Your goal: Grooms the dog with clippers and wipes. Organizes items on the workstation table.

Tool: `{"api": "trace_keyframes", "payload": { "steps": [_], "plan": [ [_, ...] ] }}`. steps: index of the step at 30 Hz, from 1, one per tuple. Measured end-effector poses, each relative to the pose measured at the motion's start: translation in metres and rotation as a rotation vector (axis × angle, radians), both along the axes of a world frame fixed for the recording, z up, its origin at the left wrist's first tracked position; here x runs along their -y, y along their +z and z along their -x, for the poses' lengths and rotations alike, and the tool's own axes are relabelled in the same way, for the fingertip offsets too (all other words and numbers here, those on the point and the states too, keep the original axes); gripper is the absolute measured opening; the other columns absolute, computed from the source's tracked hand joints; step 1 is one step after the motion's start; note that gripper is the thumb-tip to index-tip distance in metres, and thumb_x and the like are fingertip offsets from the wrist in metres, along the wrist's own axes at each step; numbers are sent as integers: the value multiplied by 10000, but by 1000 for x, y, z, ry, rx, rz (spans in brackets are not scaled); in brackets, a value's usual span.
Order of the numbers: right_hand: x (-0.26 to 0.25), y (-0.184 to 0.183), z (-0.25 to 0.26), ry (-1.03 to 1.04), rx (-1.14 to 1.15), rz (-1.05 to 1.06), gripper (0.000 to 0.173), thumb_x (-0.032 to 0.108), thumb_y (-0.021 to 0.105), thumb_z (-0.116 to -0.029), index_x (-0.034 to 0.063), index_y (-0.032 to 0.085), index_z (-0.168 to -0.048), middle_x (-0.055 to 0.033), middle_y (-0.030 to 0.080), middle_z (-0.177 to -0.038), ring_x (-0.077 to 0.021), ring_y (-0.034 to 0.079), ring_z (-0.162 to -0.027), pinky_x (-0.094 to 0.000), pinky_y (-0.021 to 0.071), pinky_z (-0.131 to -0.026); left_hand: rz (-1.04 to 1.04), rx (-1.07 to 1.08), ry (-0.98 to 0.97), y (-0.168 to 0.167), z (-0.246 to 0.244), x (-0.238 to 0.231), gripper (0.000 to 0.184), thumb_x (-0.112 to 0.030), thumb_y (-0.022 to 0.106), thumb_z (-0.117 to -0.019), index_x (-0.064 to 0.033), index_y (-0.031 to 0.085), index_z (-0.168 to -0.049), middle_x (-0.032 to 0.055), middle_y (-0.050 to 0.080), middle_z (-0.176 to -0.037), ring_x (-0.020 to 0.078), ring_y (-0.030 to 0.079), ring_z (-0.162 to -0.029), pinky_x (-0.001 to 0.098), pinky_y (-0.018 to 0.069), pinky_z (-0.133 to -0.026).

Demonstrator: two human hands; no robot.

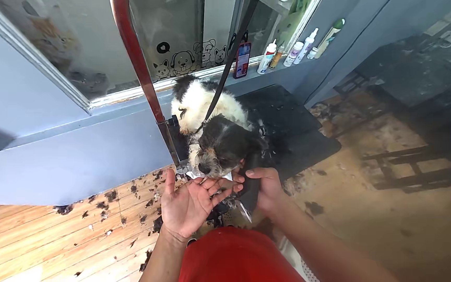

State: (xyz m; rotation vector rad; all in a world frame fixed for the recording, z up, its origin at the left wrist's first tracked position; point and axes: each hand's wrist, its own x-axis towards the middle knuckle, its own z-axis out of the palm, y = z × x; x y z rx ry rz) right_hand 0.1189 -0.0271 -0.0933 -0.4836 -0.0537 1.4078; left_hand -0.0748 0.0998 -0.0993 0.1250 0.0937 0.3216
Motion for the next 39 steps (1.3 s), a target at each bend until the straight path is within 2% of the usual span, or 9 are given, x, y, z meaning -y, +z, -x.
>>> {"api": "trace_keyframes", "payload": {
  "steps": [6,18,20,23,25,27,33,37,39],
  "plan": [
    [1,2,3,-17,0,2,286,128,748,-783,113,650,-1051,-100,656,-829,-205,682,-698,-373,599,-647,-31,70,-17,-5,-1,-1,899,-720,472,-907,67,563,-1332,301,548,-1409,440,462,-1401,613,279,-1213],
    [10,13,-2,-86,-3,-26,353,319,724,-843,77,659,-1090,-129,687,-878,-221,710,-715,-351,612,-615,-81,101,-25,8,-16,-3,882,-685,545,-893,23,523,-1418,313,542,-1418,448,492,-1378,584,309,-1212],
    [10,12,2,-95,-8,-2,352,302,757,-797,91,683,-1069,-137,699,-889,-259,721,-772,-427,622,-699,-120,93,-25,12,-18,-4,870,-662,563,-892,30,517,-1418,307,542,-1419,433,500,-1374,559,324,-1214],
    [11,13,2,-55,-5,-40,368,274,775,-796,89,694,-1104,-171,715,-1005,-339,719,-965,-561,576,-907,-275,-8,31,19,-20,-6,725,-606,643,-881,-11,625,-1295,232,666,-1250,318,644,-1205,456,470,-1102],
    [11,13,1,-52,39,-53,371,295,764,-796,99,708,-1105,-150,713,-991,-354,706,-1016,-623,534,-963,-388,-55,65,26,-21,-8,592,-569,623,-925,-52,677,-1209,178,710,-1152,248,690,-1101,407,525,-1028],
    [10,10,-2,-47,48,-80,426,312,767,-786,104,690,-1149,-191,701,-1107,-413,656,-1134,-669,472,-1021,-480,-77,83,30,-22,-12,524,-555,567,-972,-78,702,-1142,135,727,-1080,200,706,-1020,373,556,-966],
    [8,5,-1,-74,27,-99,459,329,768,-770,132,695,-1177,-188,684,-1180,-423,605,-1221,-673,422,-1071,-582,-183,94,38,-27,-23,366,-356,470,-989,-88,720,-991,111,738,-986,157,711,-944,327,565,-909],
    [8,3,-1,-67,41,-123,438,312,759,-777,112,698,-1163,-195,688,-1176,-432,603,-1227,-683,397,-1089,-563,-260,44,40,-28,-28,391,-343,422,-1011,-73,705,-1004,127,732,-946,166,714,-887,328,578,-871],
    [8,2,-1,-62,40,-130,463,301,766,-782,99,691,-1192,-215,683,-1196,-445,595,-1239,-697,381,-1098,-572,-306,6,46,-30,-31,532,-451,331,-1081,-60,686,-1139,146,734,-1019,192,722,-918,354,591,-871]
  ]
}}
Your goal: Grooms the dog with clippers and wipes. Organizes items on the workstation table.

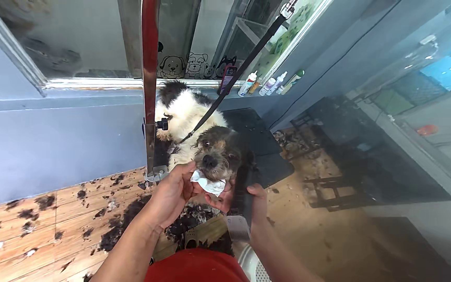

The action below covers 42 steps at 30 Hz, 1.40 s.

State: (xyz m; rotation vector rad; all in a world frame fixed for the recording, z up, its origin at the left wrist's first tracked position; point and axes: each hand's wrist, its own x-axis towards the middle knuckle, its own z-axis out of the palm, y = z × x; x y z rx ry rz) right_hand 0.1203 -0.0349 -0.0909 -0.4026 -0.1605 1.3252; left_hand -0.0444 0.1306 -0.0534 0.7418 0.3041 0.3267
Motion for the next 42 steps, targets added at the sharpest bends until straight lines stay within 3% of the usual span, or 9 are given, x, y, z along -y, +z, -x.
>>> {"api": "trace_keyframes", "payload": {
  "steps": [4,8,14,21,27,29,31,33,42],
  "plan": [
    [3,-1,1,-5,-6,28,473,288,778,-771,88,690,-1191,-230,680,-1198,-458,592,-1236,-693,390,-1091,61,-129,-13,6,-11,-3,633,-554,325,-1082,-43,627,-1303,181,722,-1088,261,728,-922,434,609,-861],
    [8,-2,-1,-55,-65,99,515,237,808,-727,57,680,-1193,-277,651,-1229,-496,592,-1212,-691,429,-1057,104,-200,-19,6,-23,0,534,-484,356,-1099,-66,621,-1302,148,718,-1088,235,720,-914,390,611,-806],
    [19,3,-6,-137,5,154,521,248,806,-745,46,675,-1207,-307,636,-1261,-506,610,-1194,-692,459,-1028,245,-169,-83,8,-35,6,437,-380,411,-1103,-62,627,-1311,136,710,-1129,225,707,-978,391,592,-867],
    [21,1,-7,-183,-8,160,514,234,824,-722,38,686,-1177,-306,631,-1281,-509,588,-1237,-711,427,-1056,211,-171,-127,9,-42,4,392,-357,483,-1082,-37,677,-1197,129,719,-1051,199,706,-921,348,588,-831],
    [22,-1,-6,-147,38,138,548,257,797,-767,-17,653,-1219,-331,644,-1245,-486,621,-1203,-659,458,-1055,83,-197,-150,18,-41,8,427,-381,422,-1099,-36,671,-1147,107,719,-935,172,700,-813,325,587,-758],
    [26,-3,-9,-144,80,134,493,274,790,-788,-2,685,-1183,-295,693,-1162,-445,684,-1107,-623,523,-996,59,-210,-160,20,-43,17,485,-421,396,-1103,-12,655,-1146,133,733,-929,206,729,-800,354,615,-739],
    [28,-3,-12,-181,139,146,349,273,773,-792,42,735,-1050,-185,736,-944,-304,737,-849,-488,609,-784,76,-223,-155,24,-48,29,513,-449,383,-1104,-14,645,-1176,132,728,-974,217,731,-814,367,625,-721],
    [30,-1,-12,-210,119,114,267,224,748,-813,26,744,-993,-151,734,-863,-232,731,-733,-392,618,-672,143,-234,-135,30,-54,42,502,-452,402,-1100,-23,635,-1215,130,724,-1031,221,734,-853,376,629,-728],
    [46,7,-18,-328,239,79,230,198,703,-836,17,756,-967,-125,754,-895,-199,749,-835,-382,623,-792,446,-202,112,50,-77,86,460,-379,462,-1098,33,617,-1231,188,679,-1143,248,711,-1021,405,612,-907]
  ]
}}
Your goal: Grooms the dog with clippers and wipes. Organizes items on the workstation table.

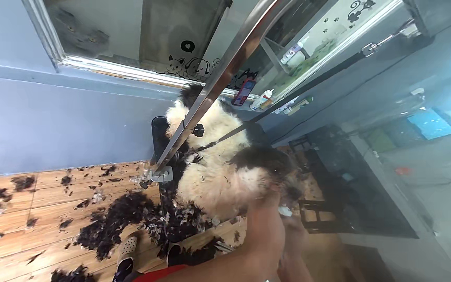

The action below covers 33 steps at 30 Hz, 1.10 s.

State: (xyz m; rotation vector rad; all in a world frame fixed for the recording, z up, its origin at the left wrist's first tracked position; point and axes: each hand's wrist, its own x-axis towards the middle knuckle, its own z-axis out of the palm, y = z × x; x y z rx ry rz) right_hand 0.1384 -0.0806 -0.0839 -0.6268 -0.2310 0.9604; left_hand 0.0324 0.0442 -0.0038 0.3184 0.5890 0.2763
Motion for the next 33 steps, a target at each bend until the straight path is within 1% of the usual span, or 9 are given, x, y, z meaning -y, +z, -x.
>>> {"api": "trace_keyframes", "payload": {
  "steps": [4,7,10,14,17,20,25,29,33],
  "plan": [
    [11,7,-1,66,-13,44,252,190,720,-836,26,754,-1024,-147,758,-949,-244,754,-878,-449,625,-803,-9,-5,-15,-7,2,-7,400,-346,537,-1073,18,638,-1205,169,689,-1155,247,707,-1047,413,606,-917],
    [18,13,2,140,-72,87,294,184,745,-815,18,756,-1058,-163,752,-999,-304,737,-980,-542,585,-924,-96,-30,-45,-15,8,-17,347,-339,610,-1036,-5,685,-1096,127,720,-982,199,715,-890,355,606,-813],
    [24,7,1,164,-117,85,348,191,750,-809,24,725,-1113,-176,724,-1022,-329,710,-997,-542,569,-915,-178,-78,-109,-19,15,-26,355,-383,639,-1014,-34,704,-1025,88,713,-877,164,693,-806,312,578,-743],
    [16,12,3,189,-57,30,496,197,737,-827,84,663,-1305,-238,683,-1202,-388,677,-1089,-547,548,-943,-266,-96,-142,-22,24,-33,341,-400,633,-1010,-82,728,-1087,45,725,-1021,158,662,-1009,354,517,-893],
    [6,21,7,208,-61,18,560,171,741,-826,85,638,-1370,-237,695,-1189,-397,679,-1119,-578,535,-988,-302,-66,-137,-29,32,-40,348,-392,609,-1024,-91,730,-1149,48,736,-1110,179,668,-1091,383,525,-965],
    [2,28,12,196,-88,47,621,155,764,-796,64,619,-1393,-217,705,-1165,-370,701,-1080,-581,556,-967,-278,-70,-128,-37,40,-46,372,-393,589,-1030,-86,705,-1204,72,732,-1110,204,689,-1056,400,566,-923],
    [-2,26,18,220,-131,69,675,227,783,-784,77,597,-1416,-195,719,-1122,-360,714,-1065,-547,582,-938,-255,-129,-98,-41,47,-54,378,-410,672,-970,-129,706,-1220,38,695,-1231,221,621,-1195,470,498,-1000],
    [-11,20,27,251,-179,12,543,244,778,-799,76,676,-1306,-223,700,-1215,-404,669,-1176,-585,526,-1025,-269,-129,-135,-46,48,-59,341,-391,673,-972,-125,721,-1180,43,709,-1112,188,651,-1017,413,509,-900],
    [-18,18,35,218,-193,-83,615,243,783,-792,88,632,-1367,-224,666,-1304,-388,626,-1259,-564,486,-1085,-444,-64,-195,-54,59,-70,423,-497,621,-986,-114,738,-1120,30,726,-1058,167,666,-1014,381,531,-914]
  ]
}}
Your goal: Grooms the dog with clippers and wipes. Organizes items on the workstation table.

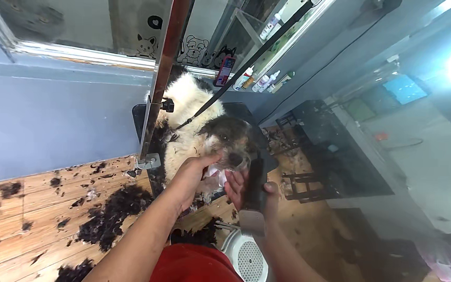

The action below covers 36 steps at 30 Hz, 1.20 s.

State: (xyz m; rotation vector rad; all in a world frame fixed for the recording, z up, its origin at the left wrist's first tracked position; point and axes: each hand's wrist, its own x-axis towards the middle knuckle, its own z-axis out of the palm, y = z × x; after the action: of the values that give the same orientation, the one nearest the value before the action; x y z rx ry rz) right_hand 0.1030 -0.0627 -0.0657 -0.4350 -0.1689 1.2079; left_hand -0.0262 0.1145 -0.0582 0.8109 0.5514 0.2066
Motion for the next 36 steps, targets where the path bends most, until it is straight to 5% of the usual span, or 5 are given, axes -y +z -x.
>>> {"api": "trace_keyframes", "payload": {
  "steps": [4,7,12,24,36],
  "plan": [
    [-11,4,5,-35,-12,-41,766,233,801,-778,129,534,-1489,-214,610,-1401,-384,584,-1315,-547,476,-1101,-106,135,54,-21,22,-16,698,-579,254,-1082,-52,709,-1133,68,722,-1040,165,683,-952,359,557,-869],
    [-16,5,8,-66,-35,-30,757,225,800,-763,133,555,-1473,-194,622,-1393,-373,587,-1313,-548,487,-1085,218,401,142,-34,45,-30,991,-717,31,-1002,20,557,-1406,198,614,-1385,279,606,-1269,427,484,-1076],
    [-18,2,5,-83,-24,-29,703,223,790,-782,105,581,-1442,-213,632,-1363,-377,607,-1283,-518,504,-1075,584,811,133,-33,71,-35,1194,-932,161,-831,-25,305,-1594,206,278,-1663,358,255,-1549,562,267,-1239],
    [-18,3,-3,-76,-36,-60,741,207,792,-788,114,545,-1479,-230,639,-1339,-395,633,-1238,-515,513,-1069,581,944,141,-11,78,-30,1156,-911,147,-846,-58,250,-1619,210,229,-1679,371,208,-1562,548,232,-1253],
    [-18,-1,-4,-31,-32,-105,724,203,764,-815,103,528,-1492,-238,625,-1354,-393,616,-1259,-519,501,-1076,520,1030,242,-4,78,-24,632,-61,550,-990,1,326,-1579,257,350,-1609,366,422,-1462,451,383,-1199]
  ]
}}
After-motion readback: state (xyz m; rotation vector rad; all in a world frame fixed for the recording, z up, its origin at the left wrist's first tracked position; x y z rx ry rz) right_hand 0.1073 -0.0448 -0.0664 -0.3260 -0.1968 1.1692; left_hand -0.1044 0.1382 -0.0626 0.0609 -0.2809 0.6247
